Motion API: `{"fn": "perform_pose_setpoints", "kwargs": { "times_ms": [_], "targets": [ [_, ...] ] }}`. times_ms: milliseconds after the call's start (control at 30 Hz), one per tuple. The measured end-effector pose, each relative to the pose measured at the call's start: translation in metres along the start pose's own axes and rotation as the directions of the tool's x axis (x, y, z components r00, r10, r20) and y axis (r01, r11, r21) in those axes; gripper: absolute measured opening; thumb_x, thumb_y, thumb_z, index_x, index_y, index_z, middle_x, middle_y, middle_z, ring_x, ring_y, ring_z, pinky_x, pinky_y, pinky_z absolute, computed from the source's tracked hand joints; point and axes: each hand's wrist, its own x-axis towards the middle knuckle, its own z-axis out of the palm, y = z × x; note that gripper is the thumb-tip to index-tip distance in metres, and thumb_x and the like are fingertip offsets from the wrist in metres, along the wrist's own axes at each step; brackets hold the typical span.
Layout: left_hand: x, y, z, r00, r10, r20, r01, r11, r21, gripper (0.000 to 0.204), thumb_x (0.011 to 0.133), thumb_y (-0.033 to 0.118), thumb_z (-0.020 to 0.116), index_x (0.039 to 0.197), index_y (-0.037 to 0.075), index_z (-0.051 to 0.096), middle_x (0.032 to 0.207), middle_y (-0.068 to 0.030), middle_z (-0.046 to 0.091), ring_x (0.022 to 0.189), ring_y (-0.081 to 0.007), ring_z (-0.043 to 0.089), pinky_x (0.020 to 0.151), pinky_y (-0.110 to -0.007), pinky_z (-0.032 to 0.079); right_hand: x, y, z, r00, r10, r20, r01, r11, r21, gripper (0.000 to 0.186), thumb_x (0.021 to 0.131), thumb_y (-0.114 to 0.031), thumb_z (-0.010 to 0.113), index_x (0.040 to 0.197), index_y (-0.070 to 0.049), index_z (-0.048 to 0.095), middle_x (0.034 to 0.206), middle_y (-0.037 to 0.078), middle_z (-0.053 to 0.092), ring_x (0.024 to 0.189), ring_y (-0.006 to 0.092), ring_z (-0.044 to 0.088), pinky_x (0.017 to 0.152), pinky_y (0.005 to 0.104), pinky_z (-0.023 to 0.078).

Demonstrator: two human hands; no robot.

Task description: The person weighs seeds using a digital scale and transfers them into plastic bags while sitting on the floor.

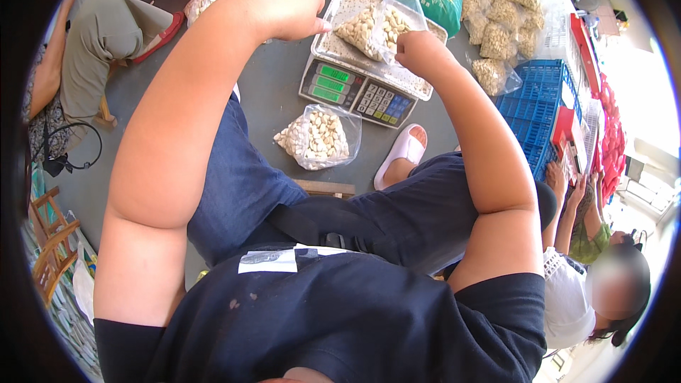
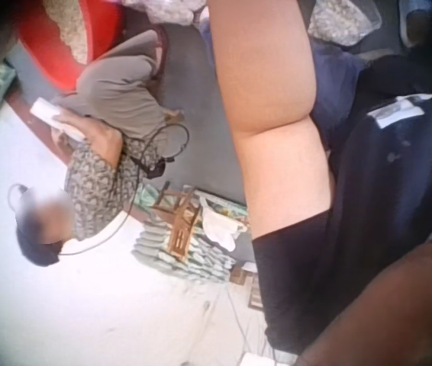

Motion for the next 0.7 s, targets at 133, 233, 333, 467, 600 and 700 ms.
{"fn": "perform_pose_setpoints", "kwargs": {
  "times_ms": [133,233,333,467,600,700],
  "targets": [
    [0.002,0.003,0.005,0.999,0.034,-0.008,-0.034,0.999,-0.004,0.031,0.078,0.032,0.053,0.085,0.004,0.061,0.078,-0.0137,0.06,0.073,-0.0286,0.058,0.066,-0.038,0.045,-0.012,0.013,0.007,1.0,0.018,-0.008,-0.018,1.0,-0.019,0.013,0.068,-0.016,0.059,0.073,-0.005,0.059,0.07,0.013,0.059,0.07,0.0296,0.056,0.063,0.038,0.044],
    [-0.004,0.003,0.004,0.999,0.033,-0.009,-0.033,0.999,-0.005,0.03,0.078,0.032,0.053,0.086,0.004,0.061,0.079,-0.0135,0.06,0.075,-0.0284,0.058,0.067,-0.038,0.045,-0.018,0.02,0.004,1.0,0.029,0.0,-0.029,0.999,-0.016,0.012,0.068,-0.015,0.058,0.073,-0.005,0.058,0.069,0.012,0.059,0.069,0.0292,0.056,0.063,0.0378,0.044],
    [-0.001,0.005,0.003,0.999,0.031,0.017,-0.031,1.0,0.003,0.03,0.078,0.032,0.053,0.087,0.005,0.061,0.08,-0.0135,0.06,0.075,-0.0284,0.058,0.068,-0.038,0.045,-0.019,0.023,0.0,0.998,0.062,0.023,-0.062,0.998,0.007,0.012,0.069,-0.016,0.058,0.073,-0.004,0.058,0.07,0.012,0.059,0.069,0.0291,0.056,0.063,0.0375,0.044],
    [-0.002,0.007,0.0,0.999,0.015,0.041,-0.014,1.0,-0.004,0.03,0.078,0.033,0.053,0.088,0.005,0.061,0.08,-0.0136,0.06,0.076,-0.0287,0.057,0.068,-0.038,0.045,-0.006,0.017,-0.01,0.996,0.089,-0.006,-0.088,0.995,0.038,0.015,0.07,-0.019,0.058,0.074,-0.005,0.058,0.072,0.012,0.059,0.07,0.0295,0.056,0.063,0.038,0.044],
    [0.006,0.011,0.001,0.998,0.017,0.068,-0.016,1.0,-0.014,0.031,0.077,0.034,0.053,0.087,0.005,0.06,0.079,-0.0135,0.06,0.076,-0.0298,0.057,0.068,-0.038,0.045,0.013,0.024,-0.021,0.999,0.037,0.002,-0.036,0.997,-0.068,0.021,0.074,-0.028,0.056,0.078,-0.007,0.058,0.076,0.011,0.059,0.076,0.0288,0.056,0.066,0.0382,0.045],
    [0.019,0.011,0.003,0.995,-0.005,0.096,0.006,1.0,-0.01,0.035,0.079,0.037,0.05,0.087,0.004,0.06,0.08,-0.013,0.06,0.079,-0.029,0.057,0.068,-0.038,0.045,0.023,0.024,-0.049,0.979,0.198,-0.046,-0.203,0.964,-0.17,0.028,0.076,-0.036,0.053,0.085,-0.009,0.057,0.083,0.009,0.06,0.081,0.0271,0.056,0.067,0.0382,0.045]
  ]
}}
